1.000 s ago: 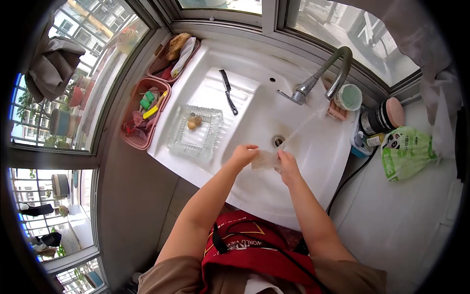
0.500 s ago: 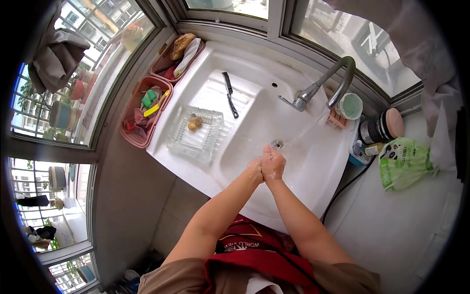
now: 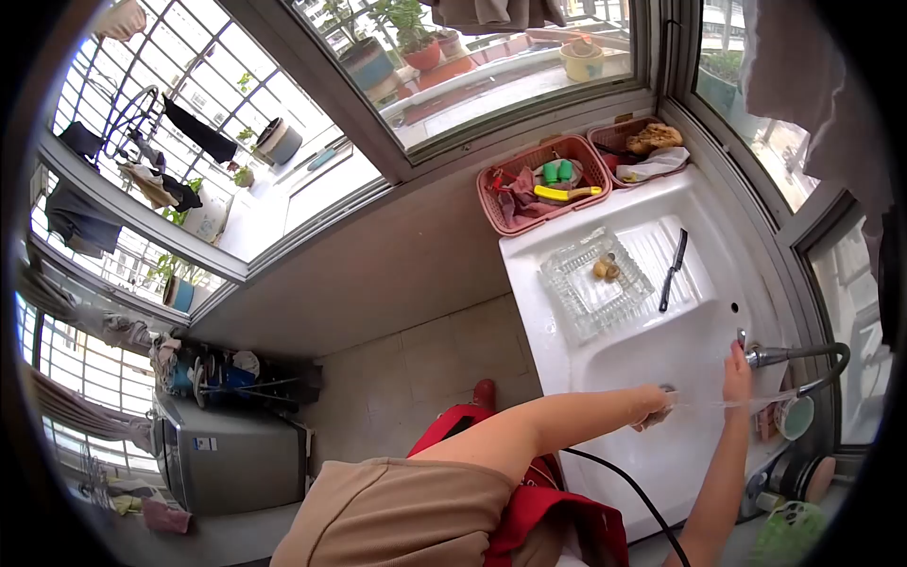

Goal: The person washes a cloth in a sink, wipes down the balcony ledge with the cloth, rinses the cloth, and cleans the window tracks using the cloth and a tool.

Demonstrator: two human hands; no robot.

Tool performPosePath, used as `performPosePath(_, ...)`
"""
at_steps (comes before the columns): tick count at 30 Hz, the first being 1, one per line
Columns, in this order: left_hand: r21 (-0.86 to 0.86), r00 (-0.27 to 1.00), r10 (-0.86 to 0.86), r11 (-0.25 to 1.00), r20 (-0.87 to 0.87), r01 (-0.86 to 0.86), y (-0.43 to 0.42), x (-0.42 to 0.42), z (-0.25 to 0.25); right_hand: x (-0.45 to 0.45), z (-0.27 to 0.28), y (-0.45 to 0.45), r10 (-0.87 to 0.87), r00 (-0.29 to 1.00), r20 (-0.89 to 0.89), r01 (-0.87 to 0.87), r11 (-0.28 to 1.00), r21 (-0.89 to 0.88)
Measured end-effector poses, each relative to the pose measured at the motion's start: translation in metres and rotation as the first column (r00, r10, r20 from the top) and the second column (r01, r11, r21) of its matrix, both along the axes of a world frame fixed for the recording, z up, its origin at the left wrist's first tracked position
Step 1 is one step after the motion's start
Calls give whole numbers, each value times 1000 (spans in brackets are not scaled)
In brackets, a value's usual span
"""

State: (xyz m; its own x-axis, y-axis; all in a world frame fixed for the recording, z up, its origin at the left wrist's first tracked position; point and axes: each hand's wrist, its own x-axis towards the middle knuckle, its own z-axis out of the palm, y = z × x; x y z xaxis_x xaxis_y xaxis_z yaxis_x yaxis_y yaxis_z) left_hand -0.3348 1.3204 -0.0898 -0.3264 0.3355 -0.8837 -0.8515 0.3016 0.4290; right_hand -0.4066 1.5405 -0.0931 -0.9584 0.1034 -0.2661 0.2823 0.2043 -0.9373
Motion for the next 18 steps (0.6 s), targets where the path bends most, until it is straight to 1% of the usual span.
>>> performPosePath(1, -47, 990, 138, 990, 42, -136, 1, -2, -7, -25, 1, 10, -63, 992, 107, 88, 965, -247)
performPosePath(2, -98, 967, 238, 969, 94, -229, 9, 2, -18, -20, 0, 11, -64, 992, 106, 89, 965, -246)
performPosePath(3, -98, 963, 255, 964, 91, -246, 17, 2, -33, -17, -2, 7, -124, 988, 90, 137, 979, -151)
performPosePath(4, -102, 959, 277, 958, 69, -269, 16, -4, -35, -20, -3, -5, -166, 984, 60, 169, 984, -58)
performPosePath(6, -109, 967, 254, 962, 10, -251, 20, -9, -31, 5, 9, -32, -192, 978, -81, 191, 981, -14)
performPosePath(7, -120, 970, 235, 963, -61, -240, 17, -16, -24, 14, 14, -65, -305, 952, 35, 307, 937, -169)
performPosePath(8, -138, 976, 185, 970, -114, -200, 21, -14, -21, 49, 7, -80, -430, 882, 193, 470, 835, -286)
performPosePath(9, -179, 973, 110, 973, -205, -148, 20, -13, -15, 71, -16, -98, -246, 957, 156, 279, 618, -735)
performPosePath(10, -237, 950, -1, 968, -313, -77, 15, -11, -5, 94, -39, -116, -19, 990, 138, 138, 230, -963)
performPosePath(11, -297, 898, -151, 955, -414, 23, 15, -6, 5, 108, -46, -125, 88, 980, 179, 175, 44, -984)
performPosePath(12, -365, 803, -303, 924, -514, 115, 10, -1, 17, 115, -52, -131, 63, 962, 266, 264, 29, -964)
performPosePath(14, -500, 542, -537, 835, -646, 231, -2, 7, 41, 118, -62, -132, -44, 920, 390, 391, 42, -919)
performPosePath(16, -596, 251, -654, 755, -713, 274, -15, 13, 62, 117, -67, -122, -118, 893, 434, 441, 44, -896)
performPosePath(18, -655, 2, -683, 702, -731, 281, -32, 16, 81, 118, -71, -104, -144, 888, 436, 446, 39, -894)
